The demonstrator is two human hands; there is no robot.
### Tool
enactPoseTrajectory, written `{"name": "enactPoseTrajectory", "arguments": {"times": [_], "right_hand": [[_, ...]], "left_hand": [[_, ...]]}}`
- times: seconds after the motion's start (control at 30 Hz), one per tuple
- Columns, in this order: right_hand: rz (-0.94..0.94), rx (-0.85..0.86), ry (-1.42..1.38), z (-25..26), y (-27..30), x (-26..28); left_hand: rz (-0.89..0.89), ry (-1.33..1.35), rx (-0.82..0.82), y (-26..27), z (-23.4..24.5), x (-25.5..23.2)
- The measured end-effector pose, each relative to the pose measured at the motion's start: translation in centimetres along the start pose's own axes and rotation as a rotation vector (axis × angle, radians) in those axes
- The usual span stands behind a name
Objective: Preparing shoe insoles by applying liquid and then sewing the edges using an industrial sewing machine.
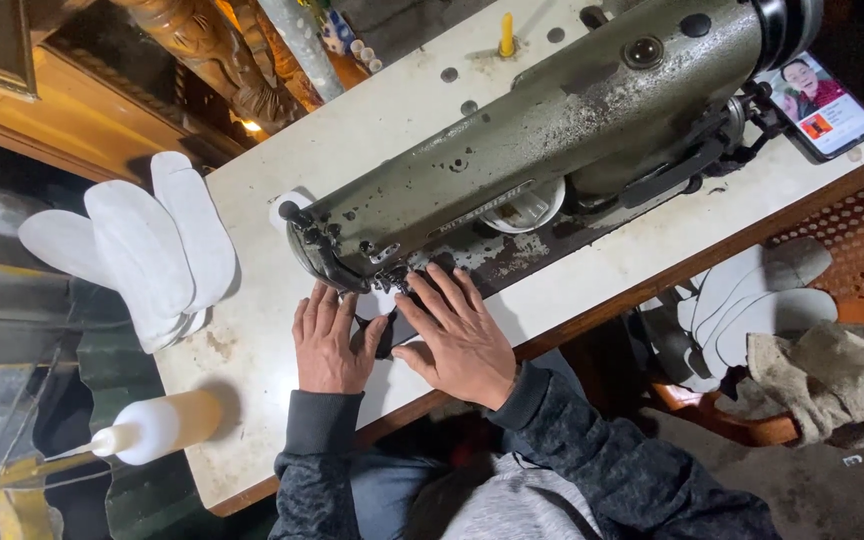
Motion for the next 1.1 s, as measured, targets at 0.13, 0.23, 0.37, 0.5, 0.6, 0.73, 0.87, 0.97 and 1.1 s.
{"name": "enactPoseTrajectory", "arguments": {"times": [0.13,0.23,0.37,0.5,0.6,0.73,0.87,0.97,1.1], "right_hand": [[0.009,-0.032,0.010,0.1,0.1,0.1],[0.007,-0.044,0.018,0.1,0.4,0.0],[0.004,-0.047,-0.021,1.0,0.5,-0.2],[0.019,-0.041,-0.041,1.1,0.5,-0.3],[0.013,-0.017,-0.041,0.9,0.6,-0.4],[0.012,-0.004,-0.028,0.8,0.6,-0.4],[0.004,0.007,-0.030,0.4,0.6,-0.6],[0.012,-0.047,-0.031,0.8,0.7,-0.4],[0.017,-0.094,0.001,0.8,0.7,-0.3]], "left_hand": [[-0.004,-0.026,-0.048,0.4,0.4,-0.1],[-0.027,-0.067,-0.081,0.4,0.7,-0.7],[-0.075,-0.075,-0.091,-0.1,1.4,-1.8],[-0.060,-0.085,-0.084,0.3,0.6,-1.4],[-0.037,-0.080,-0.071,0.5,0.0,-0.8],[-0.020,-0.104,-0.078,0.9,-0.2,-0.4],[-0.021,-0.134,-0.064,0.7,0.1,-0.6],[-0.027,-0.139,-0.053,0.3,0.8,-1.3],[-0.049,-0.159,-0.086,-0.1,1.3,-1.3]]}}
Point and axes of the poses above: each hand's wrist, its own y-axis away from the middle knuckle, its own z-axis out of the back of the hand, x = y × z, the point moved 10 cm from there along -y, towards the middle knuckle, and after that the axes turned 10 degrees about -z, right-handed, at the moved point
